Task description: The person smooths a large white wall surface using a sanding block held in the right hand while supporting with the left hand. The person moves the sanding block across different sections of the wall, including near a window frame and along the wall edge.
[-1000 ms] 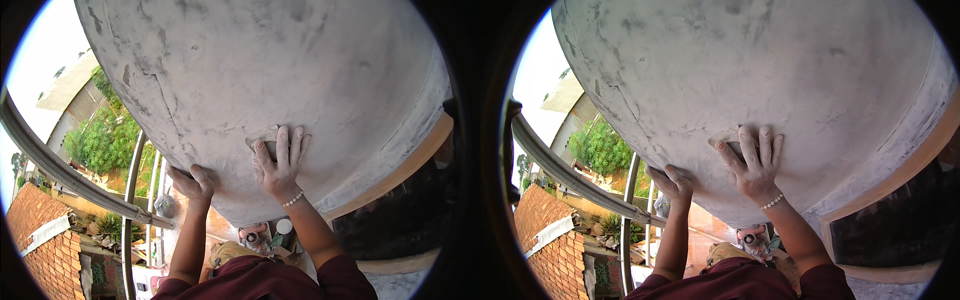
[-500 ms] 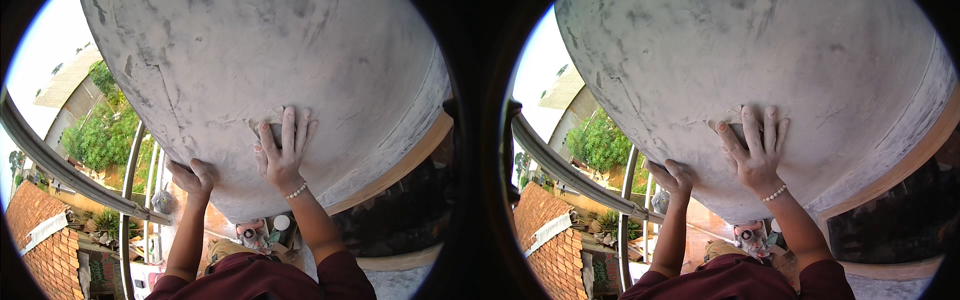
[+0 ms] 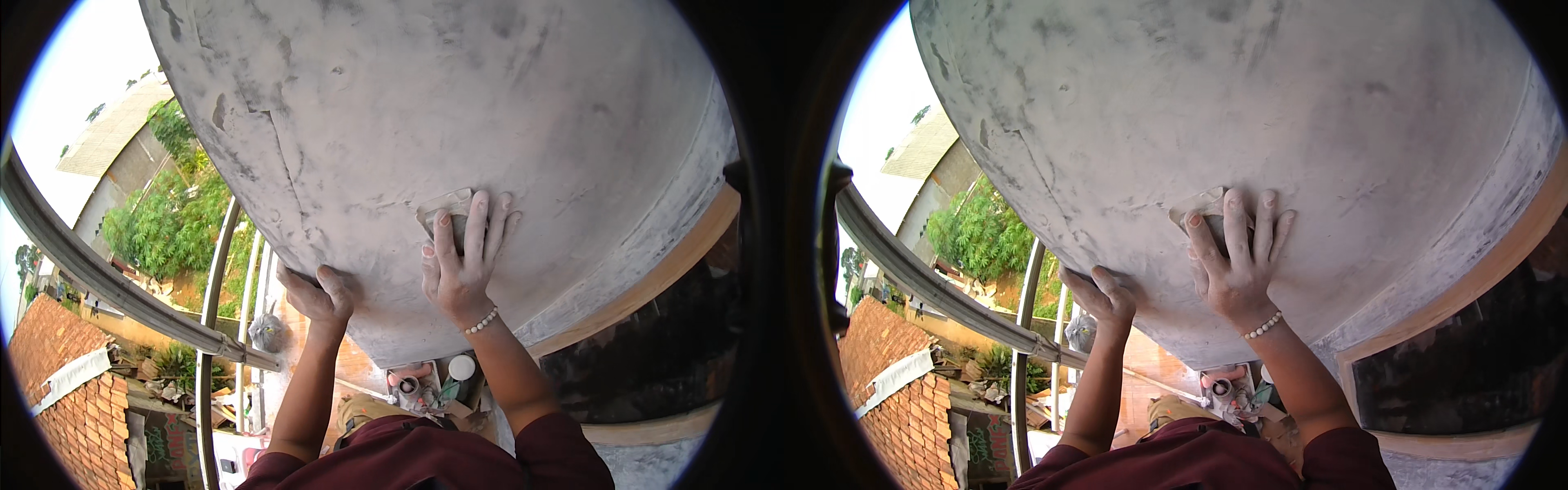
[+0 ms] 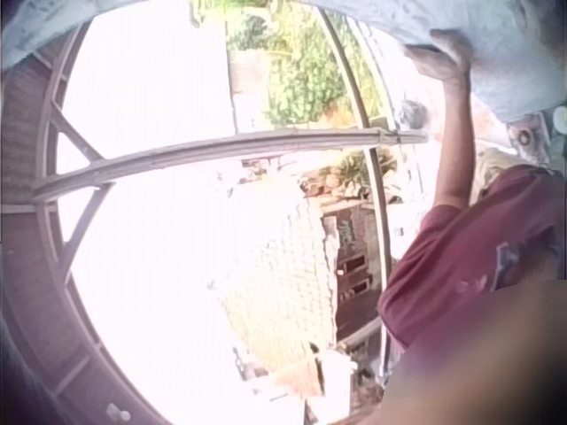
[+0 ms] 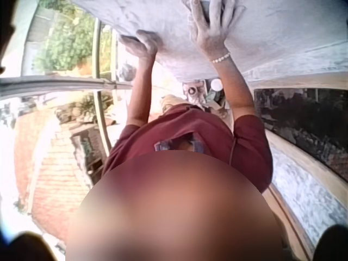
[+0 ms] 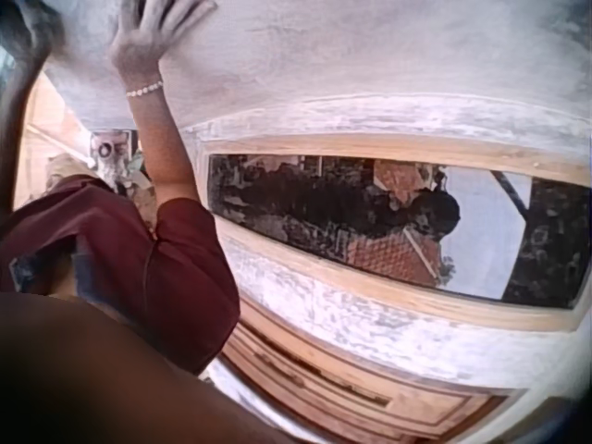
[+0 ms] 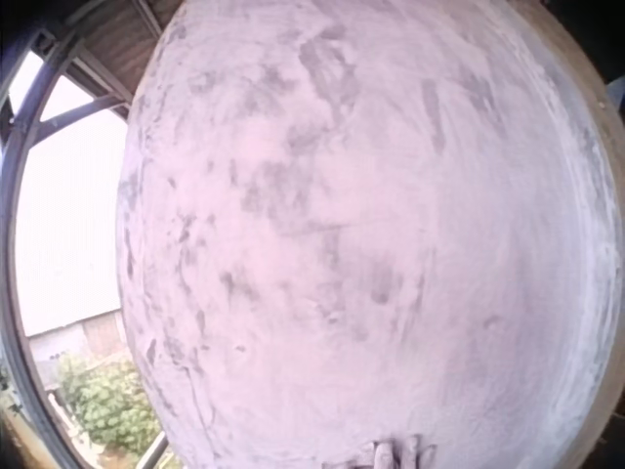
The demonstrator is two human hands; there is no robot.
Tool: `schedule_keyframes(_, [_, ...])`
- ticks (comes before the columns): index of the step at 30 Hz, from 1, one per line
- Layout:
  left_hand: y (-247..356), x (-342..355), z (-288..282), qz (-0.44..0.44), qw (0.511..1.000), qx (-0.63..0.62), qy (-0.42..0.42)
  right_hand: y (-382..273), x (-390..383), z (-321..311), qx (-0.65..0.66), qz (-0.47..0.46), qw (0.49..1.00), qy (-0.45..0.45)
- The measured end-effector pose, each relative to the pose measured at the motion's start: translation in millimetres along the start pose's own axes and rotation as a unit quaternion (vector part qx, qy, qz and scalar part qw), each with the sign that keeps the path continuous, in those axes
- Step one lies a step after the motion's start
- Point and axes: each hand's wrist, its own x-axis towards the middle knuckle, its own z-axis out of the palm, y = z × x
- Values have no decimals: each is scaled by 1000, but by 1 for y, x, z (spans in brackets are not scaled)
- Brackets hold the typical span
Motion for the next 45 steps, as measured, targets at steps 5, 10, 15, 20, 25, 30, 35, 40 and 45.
schedule_keyframes(5, [-4,2,0,27,1000,6,2,39,-33,-32,-36,-33,999,-5])
schedule_keyframes(10, [-5,-4,-1,-11,1000,4,-9,76,49,-37,3,150,985,87])
schedule_keyframes(15, [-9,-2,1,30,1000,0,4,11,47,-15,-7,24,999,-44])
schedule_keyframes(20, [-6,-2,-2,16,1000,6,-12,28,3,-40,-70,-31,996,-48])
schedule_keyframes(25, [-5,-4,-1,16,1000,12,-1,67,72,-38,-19,108,990,90])
schedule_keyframes(30, [-9,-3,-1,54,998,1,-8,-6,78,-10,-23,21,998,-57])
schedule_keyframes(35, [-4,25,-16,39,994,-30,-94,-12,14,-22,-1,-22,999,-26])
schedule_keyframes(40, [13,88,-19,21,984,-133,-119,46,75,-33,-22,86,992,88])
schedule_keyframes(45, [26,107,-11,-44,963,-231,-129,5,126,-12,-30,55,997,39])
